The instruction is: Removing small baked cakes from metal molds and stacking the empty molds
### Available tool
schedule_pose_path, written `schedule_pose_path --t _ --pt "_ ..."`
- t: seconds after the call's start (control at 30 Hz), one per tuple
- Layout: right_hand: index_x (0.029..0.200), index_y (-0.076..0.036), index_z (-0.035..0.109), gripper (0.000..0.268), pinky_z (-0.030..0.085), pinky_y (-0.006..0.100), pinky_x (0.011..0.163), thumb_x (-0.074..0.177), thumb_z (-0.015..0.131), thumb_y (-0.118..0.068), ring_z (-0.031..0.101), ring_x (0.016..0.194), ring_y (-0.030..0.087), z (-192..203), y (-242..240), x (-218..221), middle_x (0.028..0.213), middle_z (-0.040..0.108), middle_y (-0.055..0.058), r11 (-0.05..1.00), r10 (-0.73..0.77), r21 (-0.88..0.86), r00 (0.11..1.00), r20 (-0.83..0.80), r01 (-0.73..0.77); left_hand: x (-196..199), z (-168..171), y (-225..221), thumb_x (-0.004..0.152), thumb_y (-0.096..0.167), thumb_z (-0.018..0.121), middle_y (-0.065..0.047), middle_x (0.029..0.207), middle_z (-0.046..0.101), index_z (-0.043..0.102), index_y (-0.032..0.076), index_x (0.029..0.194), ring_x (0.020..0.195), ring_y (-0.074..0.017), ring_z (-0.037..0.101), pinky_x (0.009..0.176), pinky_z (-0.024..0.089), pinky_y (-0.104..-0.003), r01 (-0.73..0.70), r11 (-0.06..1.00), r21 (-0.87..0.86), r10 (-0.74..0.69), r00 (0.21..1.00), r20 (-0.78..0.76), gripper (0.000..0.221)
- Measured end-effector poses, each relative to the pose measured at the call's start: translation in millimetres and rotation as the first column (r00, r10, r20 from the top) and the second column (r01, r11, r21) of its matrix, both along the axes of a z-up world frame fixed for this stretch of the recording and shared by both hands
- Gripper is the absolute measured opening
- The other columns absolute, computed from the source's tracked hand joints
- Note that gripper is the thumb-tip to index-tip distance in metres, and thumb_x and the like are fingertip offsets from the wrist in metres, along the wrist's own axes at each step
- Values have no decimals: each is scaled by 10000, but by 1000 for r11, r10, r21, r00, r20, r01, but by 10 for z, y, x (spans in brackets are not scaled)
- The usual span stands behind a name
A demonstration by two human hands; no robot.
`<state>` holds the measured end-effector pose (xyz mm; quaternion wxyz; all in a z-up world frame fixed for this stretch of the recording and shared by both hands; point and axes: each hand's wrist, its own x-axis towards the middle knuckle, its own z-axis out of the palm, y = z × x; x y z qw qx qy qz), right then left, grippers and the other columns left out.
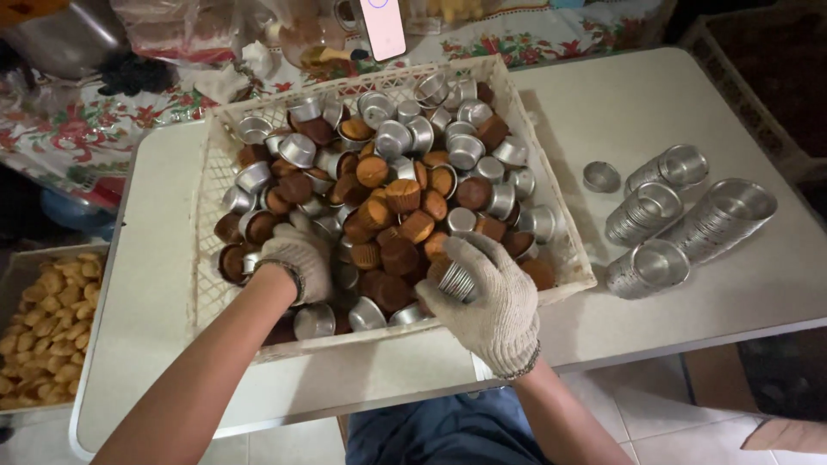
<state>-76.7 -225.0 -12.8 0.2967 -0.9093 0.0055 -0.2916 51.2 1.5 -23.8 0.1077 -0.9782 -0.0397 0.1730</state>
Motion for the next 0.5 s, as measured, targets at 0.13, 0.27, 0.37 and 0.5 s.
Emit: schedule_pose_path --t 0.13,0.27,0.37,0.5 --pt "1133 -282 737 589 628 490 792 602 945 -429 750 990 332 -61 -4 -22 1144 732 40 1000 13 8 999 47 -13 84 169 -89 878 263 643 -142 1153 573 303 -35 1459 969 -356 649 689 612 -437 -33 999 -29 32 998 -56 736" --pt "1129 -260 733 577 629 497 765 603 939 -378 751 966 347 -9 -19 -13 1121 731 53 999 39 -2 996 75 -39 32 314 -104 882 256 660 -129 1147 585 285 -6 1476 939 -329 649 677 606 -411 -55 997 -57 50 995 -83 750" --pt "1141 -266 727 564 628 515 763 628 931 -379 748 973 358 -7 -13 -14 1143 732 67 999 41 24 997 62 -42 -55 394 -127 884 251 672 -121 1143 593 273 13 1487 919 -311 650 669 602 -394 -67 996 -63 60 992 -111 761" --pt "1132 -303 726 576 634 511 796 601 914 -425 749 994 324 44 -32 1 1168 735 32 998 32 48 999 -11 -31 -189 447 -158 886 245 683 -112 1140 601 261 33 1498 900 -294 650 661 599 -376 -58 996 -72 47 988 -145 773"
